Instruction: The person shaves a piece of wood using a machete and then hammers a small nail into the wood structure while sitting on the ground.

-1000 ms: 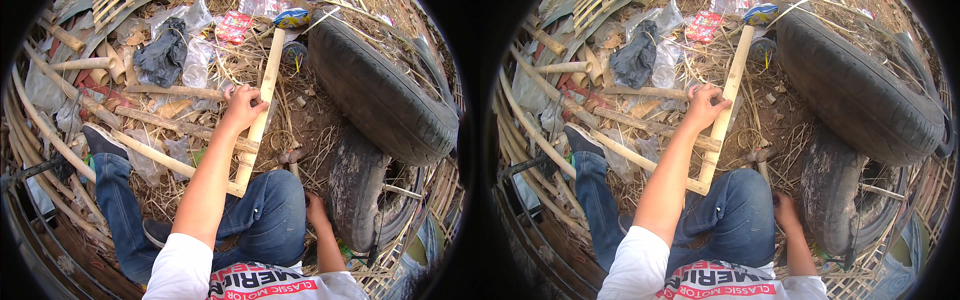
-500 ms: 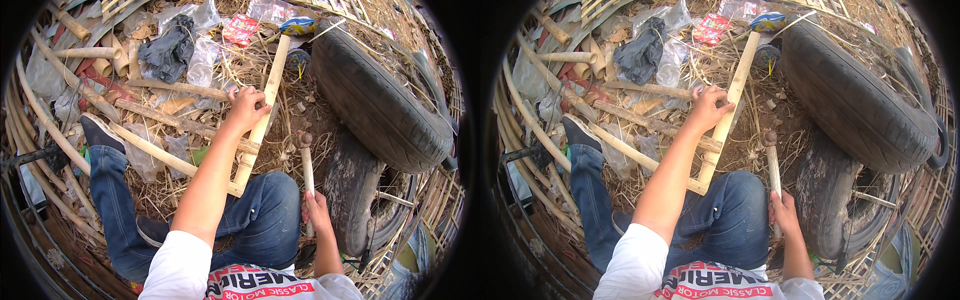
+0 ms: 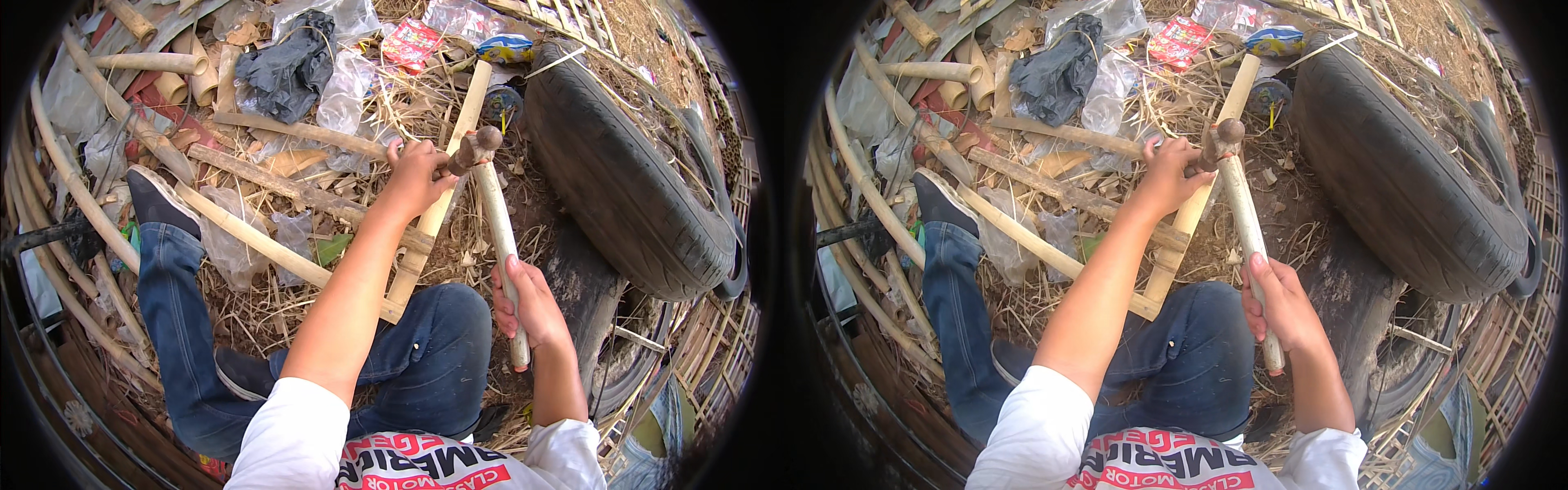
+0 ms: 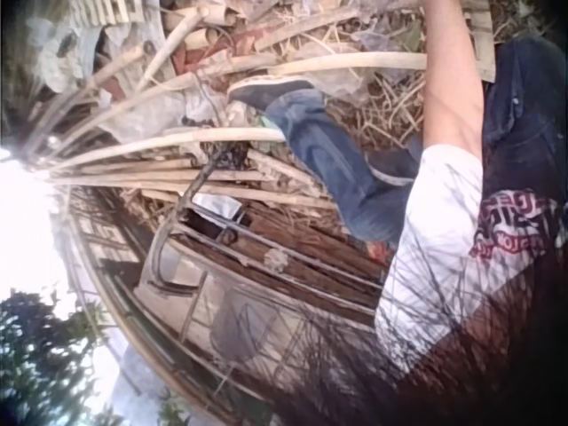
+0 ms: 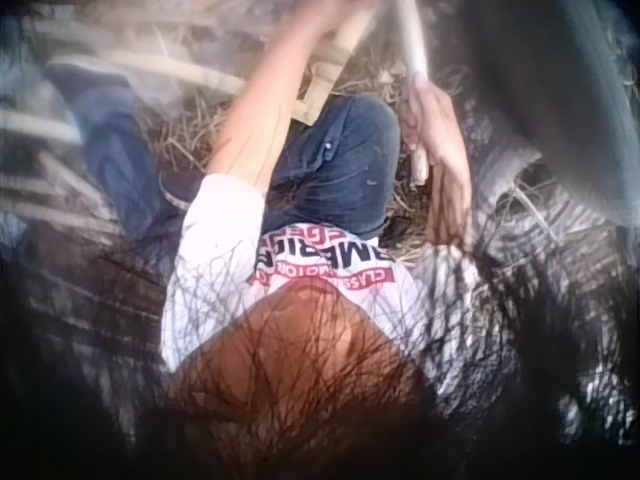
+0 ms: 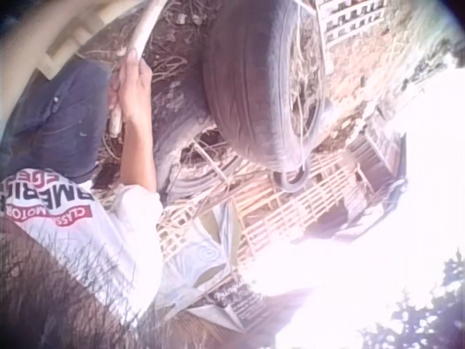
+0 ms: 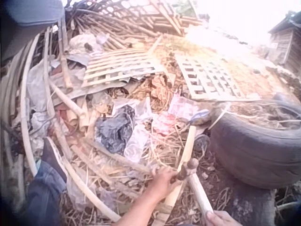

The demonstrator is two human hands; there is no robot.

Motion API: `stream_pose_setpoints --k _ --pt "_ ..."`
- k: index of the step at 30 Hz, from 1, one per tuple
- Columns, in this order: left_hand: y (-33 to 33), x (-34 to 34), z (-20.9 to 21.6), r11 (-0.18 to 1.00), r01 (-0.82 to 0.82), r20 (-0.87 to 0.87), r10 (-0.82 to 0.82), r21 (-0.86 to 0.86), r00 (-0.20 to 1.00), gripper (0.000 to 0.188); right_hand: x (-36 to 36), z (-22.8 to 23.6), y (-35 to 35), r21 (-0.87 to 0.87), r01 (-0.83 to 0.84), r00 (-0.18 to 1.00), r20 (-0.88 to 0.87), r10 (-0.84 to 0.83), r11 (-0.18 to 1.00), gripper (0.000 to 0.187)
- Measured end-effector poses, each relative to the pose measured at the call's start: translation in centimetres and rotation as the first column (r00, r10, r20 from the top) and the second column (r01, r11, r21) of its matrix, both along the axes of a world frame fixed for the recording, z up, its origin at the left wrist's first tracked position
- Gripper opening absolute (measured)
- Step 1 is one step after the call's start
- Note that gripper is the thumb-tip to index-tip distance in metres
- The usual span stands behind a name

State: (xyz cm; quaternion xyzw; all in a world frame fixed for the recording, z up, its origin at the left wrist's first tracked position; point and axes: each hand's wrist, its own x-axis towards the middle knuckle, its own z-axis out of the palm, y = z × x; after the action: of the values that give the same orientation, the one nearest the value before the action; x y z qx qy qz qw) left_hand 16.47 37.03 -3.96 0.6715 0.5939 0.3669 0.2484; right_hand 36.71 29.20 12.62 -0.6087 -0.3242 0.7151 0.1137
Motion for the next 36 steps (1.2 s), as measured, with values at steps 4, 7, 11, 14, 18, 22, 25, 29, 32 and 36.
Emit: stream_pose_setpoints --k 4,7,11,14,18,22,25,29,32,36 --pt "-0.1 0.1 0.0 1.0 0.0 0.021 0.0 0.019 1.0 0.019 -0.2 -0.2 0.2 0.002 0.008 1.0 0.022 -0.008 1.0 0.045" --pt "-0.1 0.2 -0.1 1.0 -0.009 0.015 0.009 0.014 1.0 0.02 -0.2 0.2 0.1 0.01 0.031 0.999 0.02 -0.032 0.999 0.044" --pt "-0.1 0.0 -0.3 0.999 -0.024 0.017 0.023 0.044 1.0 0.02 0.1 0.2 0.4 0.004 -0.025 0.999 0.034 0.024 1.0 0.043" --pt "-0.2 0.1 -0.4 0.998 -0.039 0.043 0.037 0.041 0.998 0.02 0.1 0.7 0.1 0.015 -0.025 0.999 0.034 0.024 1.0 0.042" --pt "0.0 0.2 -0.4 0.999 -0.022 0.028 0.021 0.038 0.999 0.021 -0.4 0.6 0.2 0.032 -0.071 0.992 0.111 0.068 0.997 0.042" --pt "-0.2 0.1 -0.4 0.999 -0.03 0.04 0.029 0.019 0.999 0.02 -0.1 1.0 0.3 0.02 -0.038 0.997 0.063 0.037 0.999 0.041" --pt "-0.1 0.2 -0.5 1.0 -0.023 0.027 0.023 0.019 0.999 0.02 -0.1 0.8 0.3 0.034 -0.047 0.995 0.093 0.044 0.998 0.041" --pt "-0.2 0.2 -0.2 1.0 -0.025 0.015 0.025 0.0 1.0 0.02 -0.1 1.1 0.1 0.031 -0.054 0.994 0.099 0.05 0.998 0.04" --pt "0.0 0.2 -0.4 0.999 -0.031 0.007 0.031 0.015 0.999 0.018 -0.3 0.6 -0.1 0.037 -0.062 0.99 0.126 0.057 0.997 0.039" --pt "0.1 0.2 -0.3 1.0 -0.028 0.006 0.028 0.0 1.0 0.016 -0.4 1.0 0.1 0.017 -0.025 0.997 0.075 0.023 1.0 0.039"
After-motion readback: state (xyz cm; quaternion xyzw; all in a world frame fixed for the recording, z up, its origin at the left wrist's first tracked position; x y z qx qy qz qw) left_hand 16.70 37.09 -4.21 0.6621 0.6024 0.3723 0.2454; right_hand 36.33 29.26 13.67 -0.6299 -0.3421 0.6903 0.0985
